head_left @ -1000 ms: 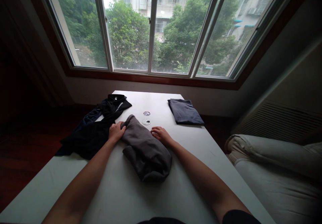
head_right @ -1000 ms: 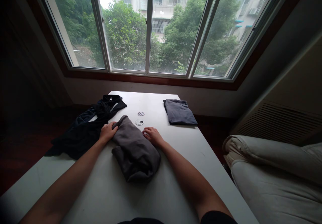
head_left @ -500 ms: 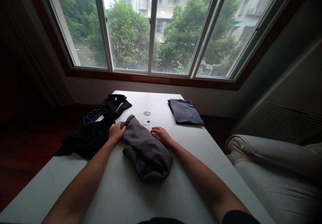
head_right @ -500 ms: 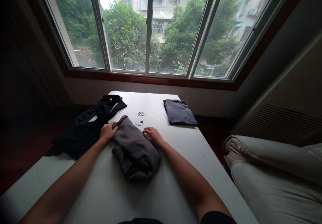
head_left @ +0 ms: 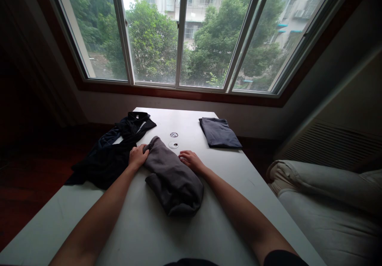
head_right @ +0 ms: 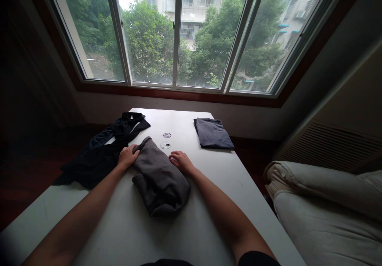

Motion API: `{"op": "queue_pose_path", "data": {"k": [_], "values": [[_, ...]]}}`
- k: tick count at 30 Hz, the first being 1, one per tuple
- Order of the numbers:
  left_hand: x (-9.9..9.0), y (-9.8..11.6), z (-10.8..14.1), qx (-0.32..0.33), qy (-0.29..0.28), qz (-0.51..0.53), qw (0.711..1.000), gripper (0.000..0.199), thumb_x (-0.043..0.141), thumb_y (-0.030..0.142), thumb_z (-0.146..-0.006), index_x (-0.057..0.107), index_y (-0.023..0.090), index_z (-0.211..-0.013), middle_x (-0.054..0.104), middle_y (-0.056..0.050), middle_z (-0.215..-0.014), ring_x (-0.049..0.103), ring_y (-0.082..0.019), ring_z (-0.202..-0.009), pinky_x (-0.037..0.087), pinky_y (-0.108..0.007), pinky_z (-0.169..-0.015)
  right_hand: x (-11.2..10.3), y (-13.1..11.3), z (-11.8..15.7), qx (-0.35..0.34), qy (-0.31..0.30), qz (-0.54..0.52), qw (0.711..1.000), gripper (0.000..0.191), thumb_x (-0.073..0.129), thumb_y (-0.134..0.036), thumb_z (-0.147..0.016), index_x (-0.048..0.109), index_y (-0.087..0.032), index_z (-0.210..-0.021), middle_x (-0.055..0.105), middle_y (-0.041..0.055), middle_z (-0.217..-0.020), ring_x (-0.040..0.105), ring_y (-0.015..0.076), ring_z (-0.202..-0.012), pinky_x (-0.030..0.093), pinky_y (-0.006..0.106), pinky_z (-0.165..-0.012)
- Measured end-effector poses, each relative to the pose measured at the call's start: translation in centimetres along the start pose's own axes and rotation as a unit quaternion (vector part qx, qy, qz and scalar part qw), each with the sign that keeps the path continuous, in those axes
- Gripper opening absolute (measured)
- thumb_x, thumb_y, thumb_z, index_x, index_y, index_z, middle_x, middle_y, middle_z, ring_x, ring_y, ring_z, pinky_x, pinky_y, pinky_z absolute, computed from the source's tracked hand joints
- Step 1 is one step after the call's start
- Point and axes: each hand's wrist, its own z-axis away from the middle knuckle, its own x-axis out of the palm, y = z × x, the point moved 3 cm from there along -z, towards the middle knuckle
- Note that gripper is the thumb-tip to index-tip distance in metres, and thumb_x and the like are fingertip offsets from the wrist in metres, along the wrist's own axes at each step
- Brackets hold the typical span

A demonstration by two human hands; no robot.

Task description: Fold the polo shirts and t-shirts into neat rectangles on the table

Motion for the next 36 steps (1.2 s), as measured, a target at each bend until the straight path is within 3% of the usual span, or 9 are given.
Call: {"op": "queue_pose_path", "data": {"k": [36], "values": [[-0.44,0.47,0.17,-0.009,-0.013,-0.007,1.000,0.040,0.053,0.043,-0.096,0.065,0.026,-0.131,0.072,-0.008,-0.122,0.060,-0.030,-0.113,0.043,-0.039,-0.099,-0.30,-0.33,0.01,0.007,-0.007,0.007,1.000,0.023,0.061,-0.034,-0.100,0.075,-0.031,-0.118,0.068,0.0061,-0.131,0.061,0.0254,-0.123,0.047,0.042,-0.105]]}}
